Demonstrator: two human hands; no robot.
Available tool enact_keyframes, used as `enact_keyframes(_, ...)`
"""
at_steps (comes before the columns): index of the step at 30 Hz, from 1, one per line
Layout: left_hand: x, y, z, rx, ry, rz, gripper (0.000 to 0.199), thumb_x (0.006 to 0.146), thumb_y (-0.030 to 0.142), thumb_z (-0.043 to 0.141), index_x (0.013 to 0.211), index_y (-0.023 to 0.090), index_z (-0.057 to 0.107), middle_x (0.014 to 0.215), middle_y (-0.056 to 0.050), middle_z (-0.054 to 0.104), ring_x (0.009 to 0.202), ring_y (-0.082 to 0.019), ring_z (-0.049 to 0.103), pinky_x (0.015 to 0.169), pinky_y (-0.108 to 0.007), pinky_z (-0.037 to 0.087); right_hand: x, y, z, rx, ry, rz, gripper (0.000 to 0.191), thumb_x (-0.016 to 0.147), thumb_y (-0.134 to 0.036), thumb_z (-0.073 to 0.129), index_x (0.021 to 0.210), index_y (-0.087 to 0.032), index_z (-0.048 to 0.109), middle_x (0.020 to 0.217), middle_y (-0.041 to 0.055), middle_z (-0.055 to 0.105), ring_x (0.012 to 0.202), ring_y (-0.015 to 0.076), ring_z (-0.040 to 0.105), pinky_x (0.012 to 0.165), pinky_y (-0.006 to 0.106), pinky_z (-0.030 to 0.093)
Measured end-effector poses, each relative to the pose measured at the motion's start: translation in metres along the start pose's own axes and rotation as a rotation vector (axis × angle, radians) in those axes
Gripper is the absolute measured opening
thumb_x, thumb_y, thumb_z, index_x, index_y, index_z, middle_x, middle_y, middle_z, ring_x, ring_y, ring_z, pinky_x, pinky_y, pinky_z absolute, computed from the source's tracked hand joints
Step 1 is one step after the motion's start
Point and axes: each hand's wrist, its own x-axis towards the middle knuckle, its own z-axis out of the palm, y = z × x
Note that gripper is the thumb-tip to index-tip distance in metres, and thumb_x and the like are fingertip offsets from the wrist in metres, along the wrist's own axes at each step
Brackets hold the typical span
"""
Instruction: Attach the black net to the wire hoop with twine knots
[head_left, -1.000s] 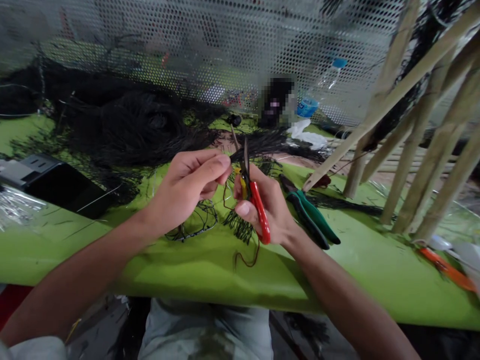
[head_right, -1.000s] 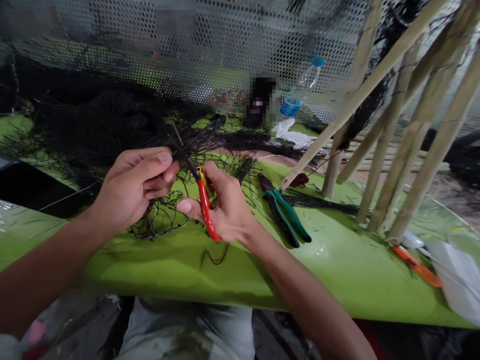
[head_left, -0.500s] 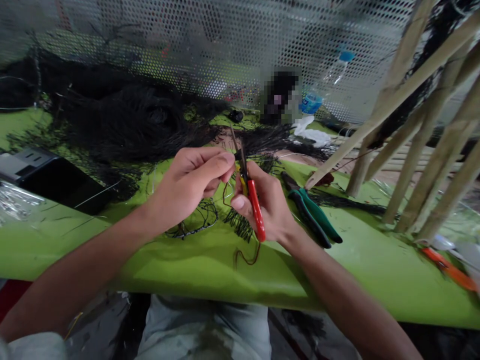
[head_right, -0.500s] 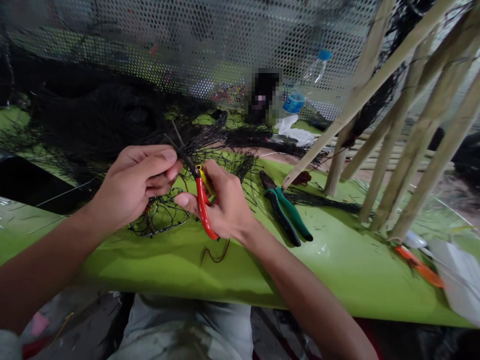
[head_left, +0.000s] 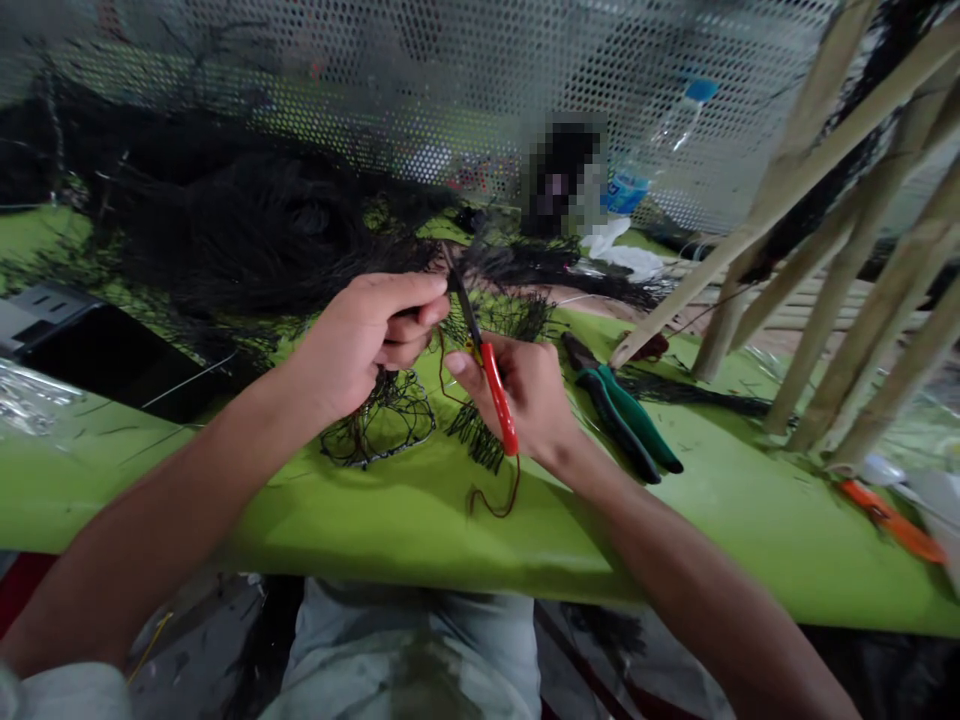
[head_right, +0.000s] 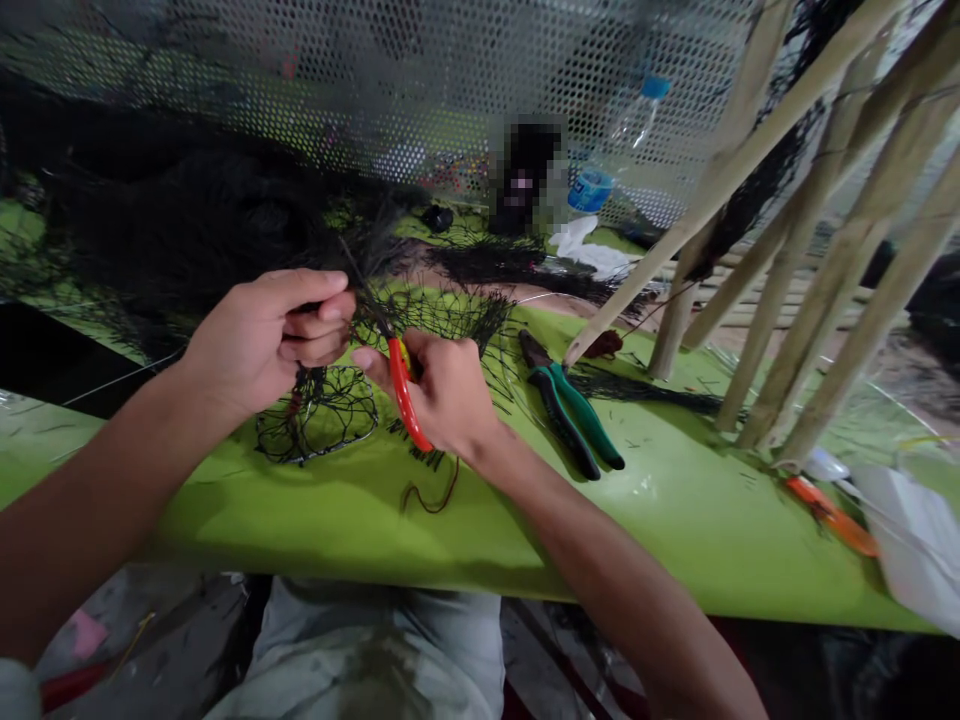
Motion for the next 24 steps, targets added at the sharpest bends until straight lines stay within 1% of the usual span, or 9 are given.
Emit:
enact_keyframes(4,0.001,-0.001,0.000,-0.029,-0.016,-0.038,0.035,0.091,0.031,0.058,0.060,0.020,0.048,0.049,0.009,0.012,0.040,-0.005,0.012,0.041,-0.022,0.014,0.001,-0.001,-0.001,0.073,-0.028,0.073,0.069,0.091,-0.077,0.065,0.062,-0.023,0.034,0.056,-0.0074,0.028,0.055,0.0071,0.021,0.050,0.027,0.020)
enact_keyframes(9,-0.001,0.000,0.002,-0.060,-0.028,-0.022,0.034,0.092,0.029,0.056,0.061,0.019,0.050,0.051,0.009,0.012,0.042,-0.005,0.012,0.042,-0.022,0.013,0.004,-0.003,-0.009,0.257,-0.155,0.203,0.064,0.090,-0.082,0.061,0.072,-0.023,0.045,0.059,-0.0042,0.044,0.053,0.0105,0.045,0.051,0.027,0.033)
enact_keyframes(12,-0.003,0.002,0.003,-0.068,-0.062,0.002,0.035,0.094,0.027,0.054,0.060,0.018,0.050,0.051,0.008,0.013,0.043,-0.005,0.013,0.043,-0.021,0.013,0.014,0.010,-0.018,0.268,-0.091,0.288,0.061,0.090,-0.082,0.060,0.076,-0.023,0.049,0.062,-0.0023,0.051,0.056,0.0140,0.053,0.055,0.029,0.042)
enact_keyframes(14,-0.005,0.003,0.004,-0.082,-0.103,0.018,0.035,0.096,0.025,0.053,0.061,0.017,0.051,0.052,0.008,0.015,0.044,-0.005,0.014,0.044,-0.021,0.013,0.023,0.026,-0.026,0.095,-0.008,0.335,0.057,0.090,-0.077,0.063,0.076,-0.023,0.052,0.064,-0.0002,0.055,0.060,0.0165,0.054,0.059,0.032,0.046)
enact_keyframes(16,-0.008,0.003,0.004,-0.096,-0.137,0.031,0.035,0.097,0.024,0.052,0.063,0.017,0.052,0.053,0.008,0.018,0.045,-0.005,0.015,0.045,-0.021,0.013,0.030,0.042,-0.033,-0.205,0.045,0.311,0.045,0.089,-0.063,0.071,0.076,-0.023,0.055,0.069,0.0034,0.060,0.067,0.0204,0.057,0.069,0.036,0.050)
enact_keyframes(19,-0.012,0.003,0.005,-0.101,-0.166,0.040,0.034,0.099,0.026,0.053,0.067,0.016,0.055,0.054,0.007,0.024,0.046,-0.005,0.018,0.046,-0.020,0.016,0.029,0.048,-0.032,-0.461,0.119,0.198,0.024,0.091,-0.043,0.068,0.089,-0.019,0.066,0.095,0.0144,0.072,0.095,0.0315,0.065,0.092,0.050,0.053)
enact_keyframes(21,-0.013,0.003,0.006,-0.096,-0.174,0.047,0.033,0.100,0.028,0.054,0.069,0.016,0.057,0.056,0.006,0.028,0.047,-0.005,0.022,0.046,-0.019,0.017,0.021,0.035,-0.021,-0.343,0.163,0.077,0.028,0.099,-0.041,0.056,0.105,-0.018,0.069,0.116,0.0177,0.072,0.116,0.0335,0.064,0.106,0.053,0.049)
enact_keyframes(22,-0.013,0.003,0.006,-0.089,-0.177,0.055,0.033,0.101,0.028,0.055,0.071,0.016,0.059,0.056,0.006,0.030,0.048,-0.006,0.023,0.046,-0.019,0.018,0.015,0.025,-0.015,-0.177,0.155,-0.005,0.032,0.103,-0.043,0.050,0.112,-0.019,0.069,0.123,0.0164,0.071,0.121,0.0313,0.063,0.109,0.050,0.048)
enact_keyframes(24,-0.013,0.002,0.006,-0.074,-0.175,0.068,0.032,0.102,0.030,0.056,0.073,0.016,0.060,0.057,0.005,0.032,0.048,-0.006,0.025,0.046,-0.019,0.020,0.004,0.003,-0.002,0.314,-0.001,-0.065,0.035,0.108,-0.049,0.045,0.120,-0.022,0.065,0.121,0.0105,0.071,0.112,0.0240,0.066,0.100,0.041,0.054)
